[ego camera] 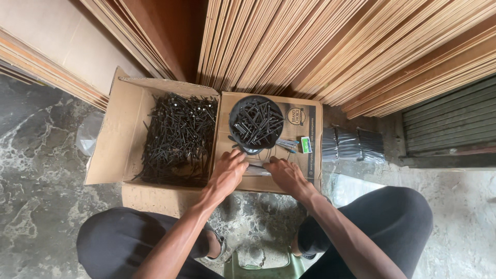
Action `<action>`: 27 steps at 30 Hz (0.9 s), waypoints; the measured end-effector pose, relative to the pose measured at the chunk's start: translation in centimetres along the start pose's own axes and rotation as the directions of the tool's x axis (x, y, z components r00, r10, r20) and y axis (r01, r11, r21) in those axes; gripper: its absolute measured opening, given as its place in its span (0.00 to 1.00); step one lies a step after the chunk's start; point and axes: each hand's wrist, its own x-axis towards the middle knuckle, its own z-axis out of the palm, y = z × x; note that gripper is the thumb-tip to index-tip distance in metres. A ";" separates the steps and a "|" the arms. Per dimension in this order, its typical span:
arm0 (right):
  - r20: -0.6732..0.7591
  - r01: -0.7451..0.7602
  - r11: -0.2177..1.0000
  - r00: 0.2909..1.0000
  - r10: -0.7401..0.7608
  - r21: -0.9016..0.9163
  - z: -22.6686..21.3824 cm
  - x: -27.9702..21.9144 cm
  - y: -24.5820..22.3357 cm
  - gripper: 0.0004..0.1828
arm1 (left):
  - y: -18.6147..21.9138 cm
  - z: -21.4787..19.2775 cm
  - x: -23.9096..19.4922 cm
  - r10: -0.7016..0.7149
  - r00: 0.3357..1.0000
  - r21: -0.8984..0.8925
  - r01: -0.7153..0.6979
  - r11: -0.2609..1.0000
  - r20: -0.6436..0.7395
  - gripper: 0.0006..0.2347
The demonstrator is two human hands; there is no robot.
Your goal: The person picks up nails from a container by hand and places them into a small plastic bag.
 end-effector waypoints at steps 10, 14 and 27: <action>0.059 -0.050 0.996 0.997 0.055 -0.076 -1.9 -0.5 -1.3 0.17 | 0.8 -1.6 0.2 0.050 0.999 0.016 -0.050 0.999 0.009 0.04; 0.043 -0.062 0.998 0.997 0.063 -0.016 -2.6 -1.1 -1.7 0.17 | 0.8 -1.3 0.3 0.089 0.996 0.046 -0.089 0.995 0.017 0.04; -0.122 0.043 0.954 0.993 -0.007 0.296 -1.4 -1.3 0.7 0.13 | 0.0 -2.1 0.2 0.054 0.996 -0.032 -0.052 0.998 0.069 0.09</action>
